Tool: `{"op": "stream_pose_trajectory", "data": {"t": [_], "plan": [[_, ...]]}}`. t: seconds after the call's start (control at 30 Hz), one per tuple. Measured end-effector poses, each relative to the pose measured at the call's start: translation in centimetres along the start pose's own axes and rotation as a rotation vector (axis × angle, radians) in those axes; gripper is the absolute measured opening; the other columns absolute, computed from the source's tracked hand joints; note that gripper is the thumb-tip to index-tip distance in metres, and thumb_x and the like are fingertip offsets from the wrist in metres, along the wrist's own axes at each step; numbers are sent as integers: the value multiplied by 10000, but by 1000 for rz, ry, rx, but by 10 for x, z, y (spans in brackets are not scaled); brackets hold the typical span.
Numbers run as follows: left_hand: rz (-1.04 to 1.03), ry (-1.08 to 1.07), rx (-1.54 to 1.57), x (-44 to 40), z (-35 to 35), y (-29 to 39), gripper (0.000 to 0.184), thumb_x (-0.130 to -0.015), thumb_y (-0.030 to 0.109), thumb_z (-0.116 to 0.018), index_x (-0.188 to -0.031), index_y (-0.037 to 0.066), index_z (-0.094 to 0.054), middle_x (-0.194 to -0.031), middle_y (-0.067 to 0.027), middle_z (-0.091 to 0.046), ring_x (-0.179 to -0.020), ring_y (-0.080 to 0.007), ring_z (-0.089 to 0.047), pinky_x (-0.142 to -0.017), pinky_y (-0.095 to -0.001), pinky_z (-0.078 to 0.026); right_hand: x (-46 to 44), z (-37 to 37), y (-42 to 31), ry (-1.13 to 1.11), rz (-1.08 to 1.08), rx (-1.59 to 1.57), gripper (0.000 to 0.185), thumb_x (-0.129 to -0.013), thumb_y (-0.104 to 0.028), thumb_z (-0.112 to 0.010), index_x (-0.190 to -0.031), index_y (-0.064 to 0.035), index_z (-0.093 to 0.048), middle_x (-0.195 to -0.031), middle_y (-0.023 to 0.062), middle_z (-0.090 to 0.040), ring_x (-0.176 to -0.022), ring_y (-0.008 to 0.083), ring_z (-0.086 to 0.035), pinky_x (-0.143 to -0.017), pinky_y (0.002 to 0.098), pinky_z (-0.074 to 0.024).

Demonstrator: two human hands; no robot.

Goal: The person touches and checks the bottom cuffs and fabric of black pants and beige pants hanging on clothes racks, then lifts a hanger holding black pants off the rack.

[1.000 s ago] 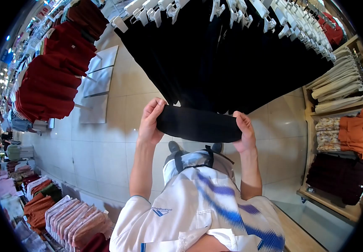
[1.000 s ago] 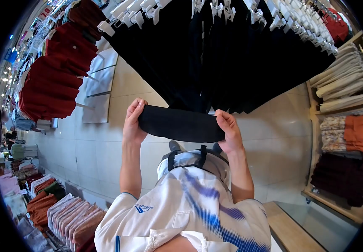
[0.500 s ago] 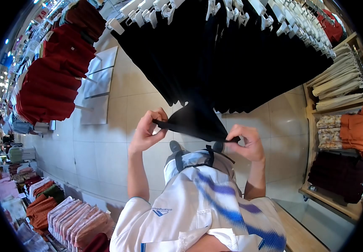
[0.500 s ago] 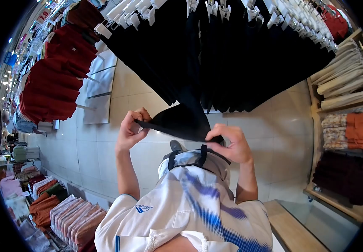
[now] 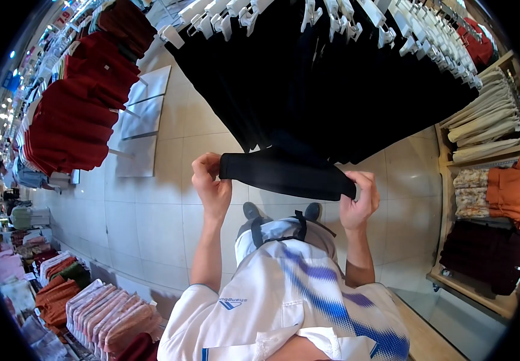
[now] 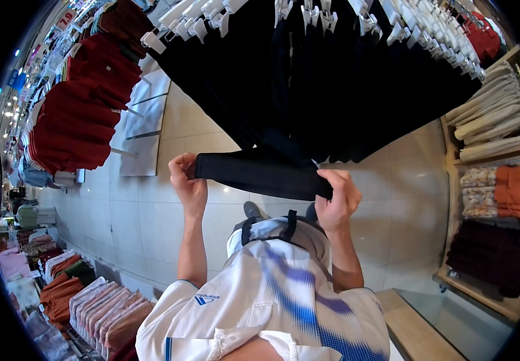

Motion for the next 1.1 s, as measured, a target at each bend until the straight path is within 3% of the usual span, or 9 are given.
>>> {"op": "stream_pose_trajectory", "data": {"t": [0.4,0.53,0.63,0.7,0.77,0.83,0.87,0.93,1.1], "plan": [[405,-80,344,6,1,-3,291,-804,-157,-441,-1058,-15,-458,-850,-77,-591,-699,-112,-573,-578,-209,-469,4,-2,8,-144,-267,23,306,-668,137,-587,-937,-5,-624,-802,121,-615,-721,248,-621,-645,296,-495],[646,-303,500,19,10,-12,331,-823,-95,-447,-1127,24,-503,-950,-47,-588,-860,-65,-545,-649,-148,-389,28,-4,34,-371,-841,-843,123,-836,1,-588,-957,-1,-615,-802,50,-629,-727,122,-614,-629,234,-476],[608,-544,491,34,4,1,441,-698,-88,-403,-1097,24,-556,-1017,-74,-602,-941,-134,-573,-803,-267,-451,58,-26,50,-417,-1012,-1105,205,-884,-110,-591,-1060,-5,-578,-919,63,-631,-841,111,-605,-746,203,-467],[287,-708,476,43,-11,20,433,-679,-14,-481,-1105,5,-556,-1071,-145,-590,-1022,-255,-573,-876,-328,-440,71,-36,53,-365,-1158,-1120,374,-881,-248,-611,-1152,-4,-530,-1064,85,-592,-1006,148,-556,-900,257,-424],[-57,-866,525,44,-36,49,459,-668,60,-547,-1120,-22,-531,-1088,-199,-561,-1052,-367,-533,-935,-363,-410,58,-49,58,-456,-1163,-1473,669,-900,-582,-435,-1336,-76,-412,-1236,116,-506,-1195,221,-451,-1035,340,-325],[-134,-980,667,56,-65,70,386,-871,276,-512,-1071,-54,-516,-1061,-236,-531,-1022,-405,-508,-938,-431,-385,82,-62,85,-345,-1448,-1429,724,-897,-633,-394,-1384,-99,-353,-1278,130,-482,-1191,242,-465,-1034,340,-347],[-206,-1059,735,59,-80,79,357,-850,231,-528,-1059,-57,-509,-1063,-237,-519,-1021,-411,-492,-925,-440,-382,86,-66,81,-315,-1514,-1376,744,-890,-660,-368,-1359,-84,-402,-1298,127,-487,-1175,229,-484,-1023,340,-373],[-355,-1202,754,68,-104,85,326,-770,83,-559,-1055,-62,-493,-1050,-234,-505,-992,-420,-461,-898,-460,-371,83,-69,75,-260,-1658,-1546,676,-894,-597,-456,-1327,-77,-457,-1279,120,-520,-1146,216,-513,-1008,334,-394],[-362,-1291,851,62,-96,78,439,-740,29,-597,-1147,-47,-449,-1097,-214,-515,-1011,-377,-483,-894,-425,-396,21,-30,49,-474,-1320,-1012,460,-880,-237,-611,-1288,-56,-497,-1211,112,-574,-1111,193,-549,-985,311,-419]]}}
Point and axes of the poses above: each hand's wrist, its own x-axis away from the middle knuckle, its own z-axis out of the back of the hand, y = z × x, the point moved 1 cm from there along -x, towards the middle knuckle
